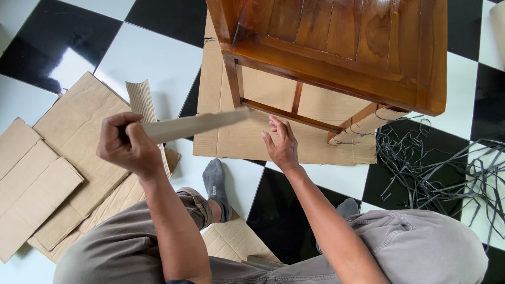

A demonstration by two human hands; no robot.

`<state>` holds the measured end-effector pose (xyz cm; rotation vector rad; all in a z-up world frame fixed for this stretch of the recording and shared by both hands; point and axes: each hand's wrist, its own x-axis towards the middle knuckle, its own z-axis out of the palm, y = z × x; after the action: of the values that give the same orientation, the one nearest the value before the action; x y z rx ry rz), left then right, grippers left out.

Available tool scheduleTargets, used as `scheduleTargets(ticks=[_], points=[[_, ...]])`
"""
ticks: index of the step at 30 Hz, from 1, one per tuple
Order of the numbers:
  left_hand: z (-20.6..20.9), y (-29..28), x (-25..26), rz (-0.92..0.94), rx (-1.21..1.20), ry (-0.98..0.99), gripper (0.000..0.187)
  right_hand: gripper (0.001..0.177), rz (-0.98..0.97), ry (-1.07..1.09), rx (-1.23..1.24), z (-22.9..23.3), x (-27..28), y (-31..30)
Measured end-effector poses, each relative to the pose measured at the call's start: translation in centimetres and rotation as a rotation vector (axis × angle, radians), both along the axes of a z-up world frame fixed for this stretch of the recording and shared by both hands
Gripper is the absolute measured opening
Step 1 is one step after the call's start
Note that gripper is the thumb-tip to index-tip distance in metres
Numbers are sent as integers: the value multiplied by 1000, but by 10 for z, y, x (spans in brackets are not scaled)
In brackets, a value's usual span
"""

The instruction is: Wrapping a wooden chair leg with protective cardboard and securing it with plastic ties.

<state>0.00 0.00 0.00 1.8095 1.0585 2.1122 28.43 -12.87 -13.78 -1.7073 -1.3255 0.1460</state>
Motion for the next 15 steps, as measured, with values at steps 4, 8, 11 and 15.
scheduleTargets(ticks=[4, 8, 11, 15], points=[[3, -5, 27, -104, -203, -149, 15, 58, 53, -108, 60, -4, -7, 5], [-19, -4, 57, -191, -467, -381, 15, 68, 141, -284, 32, 7, -10, -6], [-44, -6, 72, -231, -629, -471, 15, 63, 161, -299, 3, -9, -3, -14], [-85, -8, 84, -117, -787, -166, 22, 54, 136, -303, -66, -35, 19, -26]])
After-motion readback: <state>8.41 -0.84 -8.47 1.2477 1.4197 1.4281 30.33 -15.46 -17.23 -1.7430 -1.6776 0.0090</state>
